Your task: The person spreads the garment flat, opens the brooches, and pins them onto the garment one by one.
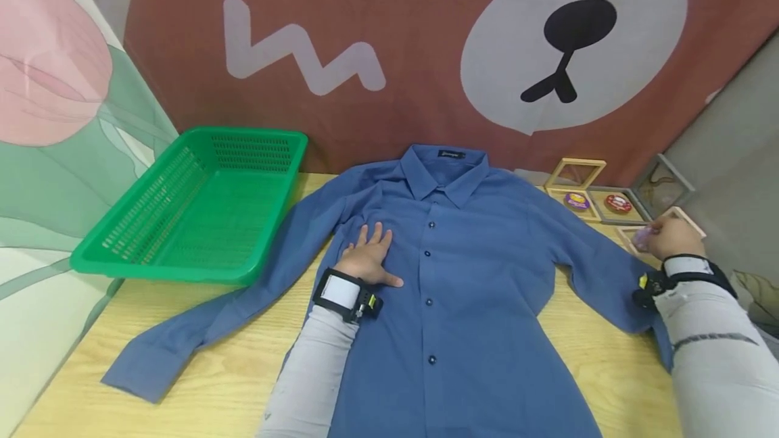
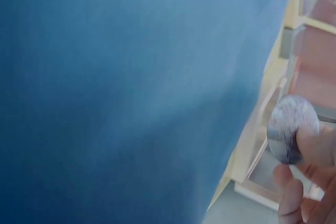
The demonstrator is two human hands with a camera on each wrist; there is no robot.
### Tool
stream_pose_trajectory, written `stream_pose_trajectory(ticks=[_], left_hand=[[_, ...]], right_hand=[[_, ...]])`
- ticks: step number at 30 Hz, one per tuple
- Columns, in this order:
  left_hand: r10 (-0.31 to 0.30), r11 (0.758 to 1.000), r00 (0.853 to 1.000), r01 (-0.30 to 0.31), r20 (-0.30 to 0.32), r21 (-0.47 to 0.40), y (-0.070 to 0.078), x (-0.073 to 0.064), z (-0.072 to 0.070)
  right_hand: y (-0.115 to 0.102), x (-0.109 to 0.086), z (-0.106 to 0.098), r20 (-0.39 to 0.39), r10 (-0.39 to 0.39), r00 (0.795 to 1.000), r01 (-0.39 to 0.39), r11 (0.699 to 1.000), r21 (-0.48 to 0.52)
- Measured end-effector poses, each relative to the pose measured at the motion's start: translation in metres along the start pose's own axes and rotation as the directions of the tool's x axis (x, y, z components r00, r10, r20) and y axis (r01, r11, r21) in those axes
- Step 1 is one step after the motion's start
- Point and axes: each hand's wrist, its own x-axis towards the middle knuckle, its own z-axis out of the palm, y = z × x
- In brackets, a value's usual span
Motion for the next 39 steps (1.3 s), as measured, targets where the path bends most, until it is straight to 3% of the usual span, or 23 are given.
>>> stream_pose_trajectory(ticks=[5,10,16,18,20,25,28,34,36,39], left_hand=[[0.007,1.000,1.000,-0.007,0.000,-0.015,-0.001,-0.002,-0.001],[0.009,1.000,1.000,-0.009,-0.001,-0.023,-0.002,-0.004,-0.003],[0.017,1.000,1.000,-0.017,-0.021,-0.013,-0.007,-0.006,-0.004],[0.018,1.000,1.000,-0.018,-0.024,-0.009,-0.008,-0.006,-0.005],[0.021,1.000,0.999,-0.021,-0.024,-0.007,-0.007,-0.006,-0.005],[0.035,0.999,0.999,-0.035,-0.019,0.001,-0.002,-0.005,-0.002],[0.038,0.999,0.999,-0.038,-0.018,0.006,-0.001,-0.004,-0.002],[0.051,0.999,0.998,-0.050,-0.039,0.017,0.001,-0.002,-0.002],[0.055,0.998,0.998,-0.054,-0.037,0.020,0.001,-0.002,-0.001],[0.056,0.998,0.998,-0.055,-0.036,0.026,0.000,-0.002,-0.001]], right_hand=[[-0.009,-0.010,0.000,-0.086,0.126,0.988,-0.113,0.984,0.136],[-0.025,-0.019,-0.006,-0.095,0.227,0.969,-0.193,0.940,0.283],[-0.058,-0.028,-0.014,-0.032,0.322,0.946,-0.262,0.820,0.510],[-0.068,-0.032,-0.016,-0.019,0.312,0.950,-0.247,0.788,0.564],[-0.074,-0.037,-0.019,-0.027,0.278,0.960,-0.209,0.779,0.591],[-0.082,-0.050,-0.033,-0.100,0.232,0.967,-0.132,0.801,0.584],[-0.090,-0.057,-0.044,-0.150,0.228,0.962,-0.094,0.792,0.603],[-0.124,-0.075,-0.059,-0.251,0.295,0.922,-0.077,0.775,0.627],[-0.139,-0.081,-0.059,-0.285,0.276,0.918,-0.036,0.774,0.633],[-0.162,-0.089,-0.055,-0.317,0.213,0.924,0.059,0.741,0.669]])
